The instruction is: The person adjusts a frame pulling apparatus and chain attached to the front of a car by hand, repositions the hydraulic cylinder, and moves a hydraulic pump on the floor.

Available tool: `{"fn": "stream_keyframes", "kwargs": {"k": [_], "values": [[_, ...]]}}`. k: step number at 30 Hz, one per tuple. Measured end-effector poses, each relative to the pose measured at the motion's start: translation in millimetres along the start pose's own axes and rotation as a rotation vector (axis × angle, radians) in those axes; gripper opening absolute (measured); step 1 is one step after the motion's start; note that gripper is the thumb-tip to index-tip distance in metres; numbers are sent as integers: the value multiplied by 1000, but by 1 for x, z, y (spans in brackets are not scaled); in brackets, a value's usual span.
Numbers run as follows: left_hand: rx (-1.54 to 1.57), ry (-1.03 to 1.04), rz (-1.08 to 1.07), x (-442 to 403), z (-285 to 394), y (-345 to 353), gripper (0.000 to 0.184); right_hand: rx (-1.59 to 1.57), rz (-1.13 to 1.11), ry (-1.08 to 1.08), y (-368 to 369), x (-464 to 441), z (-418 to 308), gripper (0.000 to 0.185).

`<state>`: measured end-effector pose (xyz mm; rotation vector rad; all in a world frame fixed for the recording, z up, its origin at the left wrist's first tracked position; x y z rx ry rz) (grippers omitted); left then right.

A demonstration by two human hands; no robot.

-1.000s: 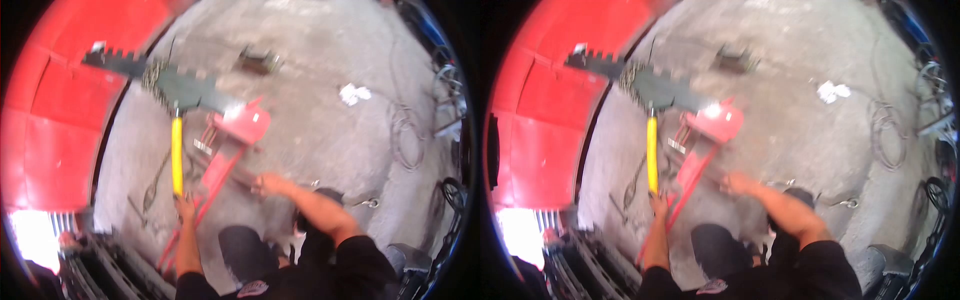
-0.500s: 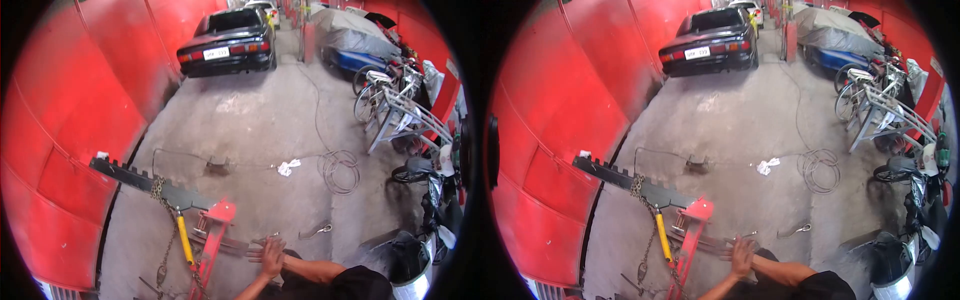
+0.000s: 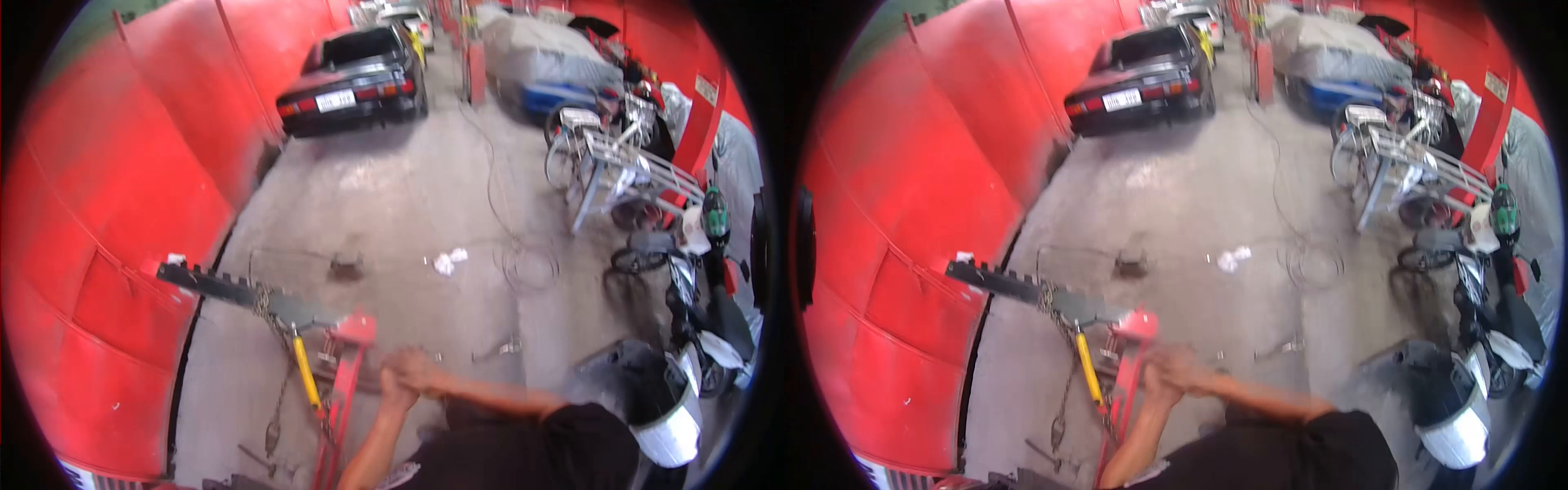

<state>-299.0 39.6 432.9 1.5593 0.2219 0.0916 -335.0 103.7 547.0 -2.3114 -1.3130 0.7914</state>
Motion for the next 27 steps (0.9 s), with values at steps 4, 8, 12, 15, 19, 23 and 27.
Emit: {"fn": "stream_keyframes", "kwargs": {"k": [4, 8, 12, 15, 19, 23, 27], "values": [[-485, -29, 264, 45, -13, 115, 71, 549, -111, -210, 39, 71, 190, 57], [-1320, 15, 647, 118, 62, 89, 65, 130, -574, 741, -53, 127, 176, 59], [-1756, -395, 891, 194, 44, 43, 49, -82, -877, 759, -80, 161, 156, 46], [-1604, -715, 615, 206, -7, 8, 42, -146, -948, 835, -103, 152, 162, 45], [-1579, -630, 646, 188, -21, -10, 24, -157, -980, 734, -126, 119, 146, 53], [-1717, -517, 626, 137, -27, 11, 23, -279, -1011, 697, -96, 123, 198, 35], [-1793, -496, 592, 133, -23, 3, 26, -731, -801, 915, -132, 61, 157, 31]]}}
Point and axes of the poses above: each hand's wrist, its own x-axis away from the middle knuckle, its own y-axis out of the palm, z = x × y, the point moved 6 cm from there along -x, towards the middle knuckle, and after that the axes turned 7 degrees about y, right-handed, at the moved point
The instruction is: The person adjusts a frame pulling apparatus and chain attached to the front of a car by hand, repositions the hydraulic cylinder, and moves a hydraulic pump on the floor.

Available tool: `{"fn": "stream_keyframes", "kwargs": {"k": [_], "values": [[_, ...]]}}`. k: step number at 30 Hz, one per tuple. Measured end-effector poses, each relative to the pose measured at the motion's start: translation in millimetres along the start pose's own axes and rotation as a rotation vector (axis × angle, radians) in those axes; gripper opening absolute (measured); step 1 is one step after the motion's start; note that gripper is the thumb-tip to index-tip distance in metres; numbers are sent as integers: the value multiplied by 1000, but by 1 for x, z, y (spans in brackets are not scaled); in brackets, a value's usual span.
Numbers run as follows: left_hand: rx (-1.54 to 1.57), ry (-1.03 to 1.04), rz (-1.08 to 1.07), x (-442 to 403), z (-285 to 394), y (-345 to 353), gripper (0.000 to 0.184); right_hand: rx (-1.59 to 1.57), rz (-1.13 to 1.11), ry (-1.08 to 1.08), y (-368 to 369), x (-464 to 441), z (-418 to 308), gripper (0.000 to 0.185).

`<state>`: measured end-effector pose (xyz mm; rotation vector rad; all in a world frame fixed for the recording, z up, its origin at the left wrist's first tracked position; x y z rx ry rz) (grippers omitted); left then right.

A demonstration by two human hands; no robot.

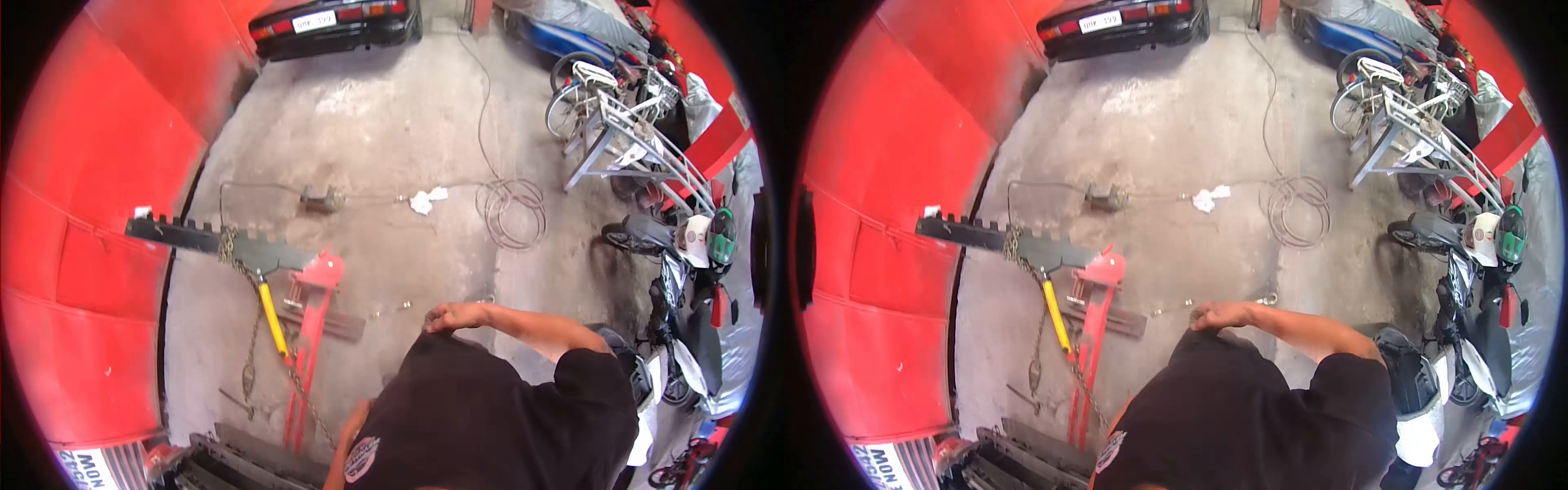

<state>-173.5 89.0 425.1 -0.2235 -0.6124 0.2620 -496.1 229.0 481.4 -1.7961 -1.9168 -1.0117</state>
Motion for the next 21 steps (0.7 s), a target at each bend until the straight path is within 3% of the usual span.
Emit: {"fn": "stream_keyframes", "kwargs": {"k": [2, 4, 6, 8, 9, 11, 13, 15, 16, 18, 21], "values": [[39, -26, -34, 0, 13, -4, 29, -25, 92, -88, -8, 5, -33, 32], [315, -145, 51, 13, 13, -54, 31, 219, 42, -100, 0, 28, -59, 37], [382, 17, 260, 36, 53, -104, 33, 546, -4, -82, 10, 45, -70, 40], [81, 105, 32, 74, 166, -117, 18, 553, -166, -163, 32, 72, -102, 40], [110, 10, -54, 100, 196, -119, 23, 622, -197, -247, 50, 102, -142, 39], [159, -188, -208, 137, 236, -122, 43, 690, -218, -491, 81, 167, -202, 36], [143, -220, -321, 146, 256, -123, 41, 837, -199, -744, 113, 240, -231, 35], [108, -175, -402, 149, 272, -128, 39, 1255, -1, -875, 134, 314, -247, 33], [96, -152, -424, 150, 277, -129, 38, 1286, 124, -1070, 145, 351, -253, 28], [81, -104, -470, 148, 287, -132, 37, 1166, 54, -1216, 163, 383, -253, 20], [69, -34, -524, 142, 292, -127, 34, 873, 114, -1465, 157, 348, -235, 17]]}}
Point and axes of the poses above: each hand's wrist, its own x-axis away from the middle knuckle, its own y-axis out of the palm, z = x × y, the point moved 6 cm from there along -x, towards the middle knuckle, and after that the axes turned 7 degrees about y, right-handed, at the moved point
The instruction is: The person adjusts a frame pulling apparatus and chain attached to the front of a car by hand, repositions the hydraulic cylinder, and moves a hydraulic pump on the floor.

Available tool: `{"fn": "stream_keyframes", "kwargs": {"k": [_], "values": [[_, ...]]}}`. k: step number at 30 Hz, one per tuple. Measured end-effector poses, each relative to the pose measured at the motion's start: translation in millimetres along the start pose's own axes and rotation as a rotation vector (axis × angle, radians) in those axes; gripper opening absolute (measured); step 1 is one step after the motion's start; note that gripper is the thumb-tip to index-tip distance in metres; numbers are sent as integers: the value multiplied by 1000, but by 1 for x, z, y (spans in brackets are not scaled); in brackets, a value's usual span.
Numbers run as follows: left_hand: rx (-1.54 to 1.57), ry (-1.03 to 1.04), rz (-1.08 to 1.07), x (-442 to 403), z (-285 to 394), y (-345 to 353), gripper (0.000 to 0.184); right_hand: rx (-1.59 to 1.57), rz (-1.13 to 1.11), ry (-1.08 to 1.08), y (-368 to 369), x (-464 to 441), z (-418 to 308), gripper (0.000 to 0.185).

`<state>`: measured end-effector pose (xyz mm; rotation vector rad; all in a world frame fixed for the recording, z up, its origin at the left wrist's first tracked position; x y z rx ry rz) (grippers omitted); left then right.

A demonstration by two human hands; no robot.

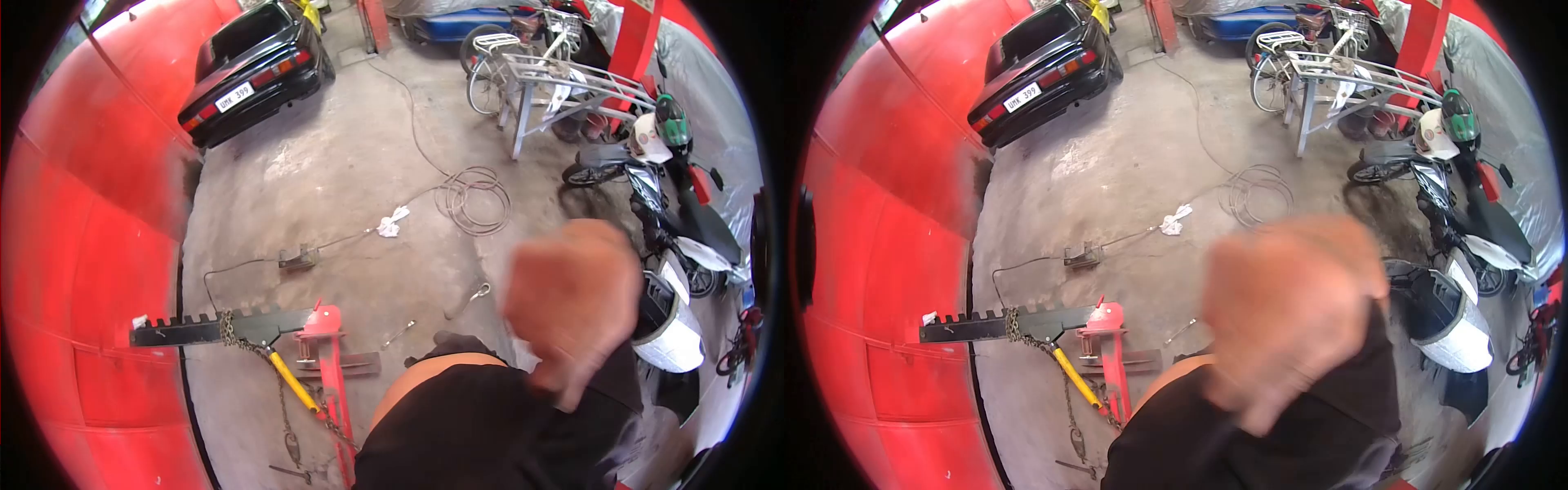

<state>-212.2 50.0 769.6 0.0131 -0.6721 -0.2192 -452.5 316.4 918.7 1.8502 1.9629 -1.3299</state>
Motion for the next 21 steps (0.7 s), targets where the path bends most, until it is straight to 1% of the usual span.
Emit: {"fn": "stream_keyframes", "kwargs": {"k": [3, 4, 6, 9, 10, 12, 13, 15, 18, 21], "values": [[-14, 110, -21, -11, 1, 3, 32, -151, 252, 337, 9, -17, 78, 24], [-8, 152, -25, -16, 0, 6, 31, -299, 321, 549, 23, -15, 107, 24], [11, 257, -29, -30, -2, 12, 30, -525, 396, 672, 50, -13, 132, 31], [61, 450, -27, -52, 10, 24, 28, -371, 540, 655, 53, 10, 143, 25], [83, 512, -24, -58, 13, 29, 27, -421, 551, 701, 57, 14, 146, 24], [133, 639, -19, -58, 24, 38, 26, -505, 548, 807, 64, 26, 149, 23], [161, 707, -24, -57, 35, 43, 26, -446, 417, 793, 71, 27, 153, 23], [218, 831, -20, -48, 53, 51, 25, -784, 229, 897, 102, 26, 161, 25], [283, 1025, -29, -27, 87, 68, 24, -461, 153, 1017, 118, 26, 181, 28], [346, 1203, -38, -3, 114, 84, 24, -292, 124, 1051, 137, 49, 221, 35]]}}
Point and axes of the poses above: each hand's wrist, its own x-axis away from the middle knuckle, its own y-axis out of the palm, z = x × y, the point moved 6 cm from there along -x, towards the middle knuckle, and after that the axes turned 7 degrees about y, right-handed, at the moved point
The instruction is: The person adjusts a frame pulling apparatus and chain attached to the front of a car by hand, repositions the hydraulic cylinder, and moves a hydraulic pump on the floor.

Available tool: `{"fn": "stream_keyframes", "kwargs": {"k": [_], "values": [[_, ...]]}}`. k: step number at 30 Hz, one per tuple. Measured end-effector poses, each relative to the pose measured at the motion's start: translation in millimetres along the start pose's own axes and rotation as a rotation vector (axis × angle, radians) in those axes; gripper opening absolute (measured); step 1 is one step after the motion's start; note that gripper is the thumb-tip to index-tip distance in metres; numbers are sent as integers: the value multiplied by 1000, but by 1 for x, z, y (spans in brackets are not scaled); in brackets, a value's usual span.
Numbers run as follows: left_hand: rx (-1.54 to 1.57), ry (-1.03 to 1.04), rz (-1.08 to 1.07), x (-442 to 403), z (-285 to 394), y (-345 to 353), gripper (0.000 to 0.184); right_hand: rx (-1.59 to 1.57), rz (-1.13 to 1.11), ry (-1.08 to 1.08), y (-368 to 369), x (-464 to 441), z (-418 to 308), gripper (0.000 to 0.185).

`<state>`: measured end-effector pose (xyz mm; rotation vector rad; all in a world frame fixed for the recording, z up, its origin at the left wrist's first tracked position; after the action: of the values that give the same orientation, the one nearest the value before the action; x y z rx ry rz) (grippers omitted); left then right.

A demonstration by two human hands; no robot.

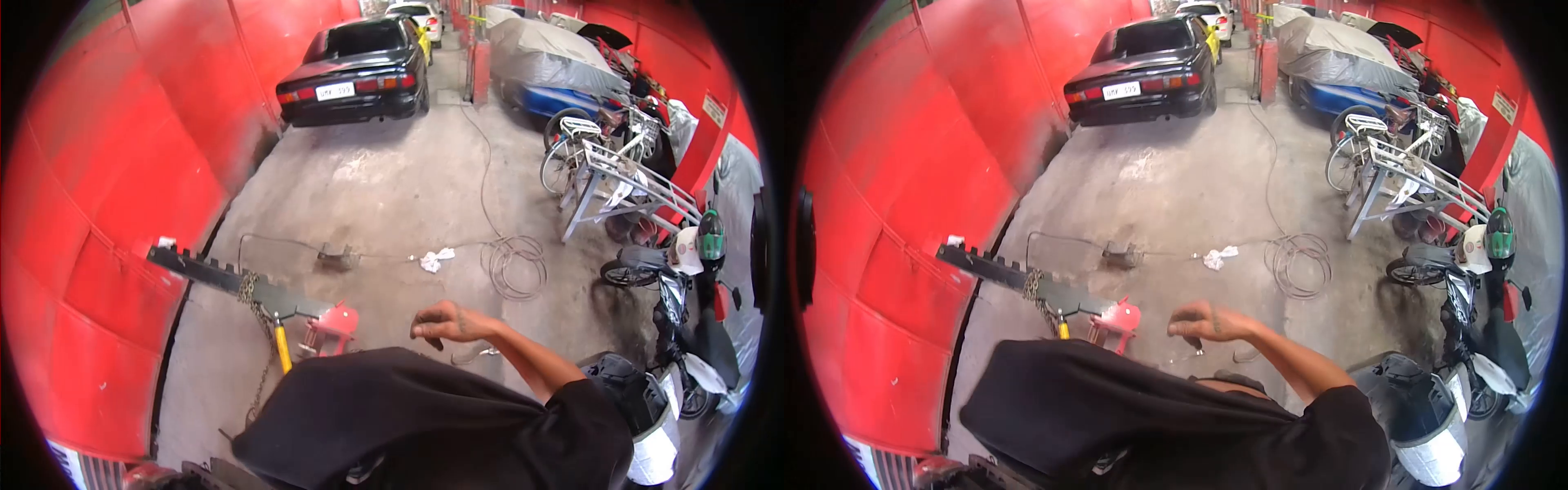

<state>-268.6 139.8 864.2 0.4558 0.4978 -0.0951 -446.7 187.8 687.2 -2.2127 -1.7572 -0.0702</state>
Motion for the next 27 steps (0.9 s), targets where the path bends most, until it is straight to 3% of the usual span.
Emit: {"fn": "stream_keyframes", "kwargs": {"k": [4, 7, 11, 14, 21, 24, 26, 27], "values": [[59, 178, 47, -10, 30, 28, 25, -51, -22, 197, 4, -19, 87, 35], [79, 258, 108, -13, 47, 43, 26, -171, 86, 342, 3, -14, 141, 32], [73, 292, 147, -15, 61, 68, 28, -338, 166, 390, -1, 6, 206, 36], [67, 304, 205, -12, 67, 86, 30, -349, 274, 538, -8, 23, 251, 37], [-8, 289, 437, 7, 66, 107, 34, -407, 444, 664, -14, 58, 349, 40], [-10, 285, 317, 10, 68, 100, 32, -418, 470, 693, -7, 74, 378, 40], [5, 301, 75, 14, 72, 82, 31, -380, 458, 729, -3, 83, 396, 40], [-24, 276, 65, 17, 70, 71, 30, -351, 462, 741, -1, 87, 401, 41]]}}
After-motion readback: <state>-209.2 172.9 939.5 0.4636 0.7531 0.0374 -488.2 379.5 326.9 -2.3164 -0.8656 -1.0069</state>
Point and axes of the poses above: each hand's wrist, its own x-axis away from the middle knuckle, its own y-axis out of the palm, z = x × y, the point moved 6 cm from there along -x, towards the middle knuckle, and after that the axes turned 7 degrees about y, right-handed, at the moved point
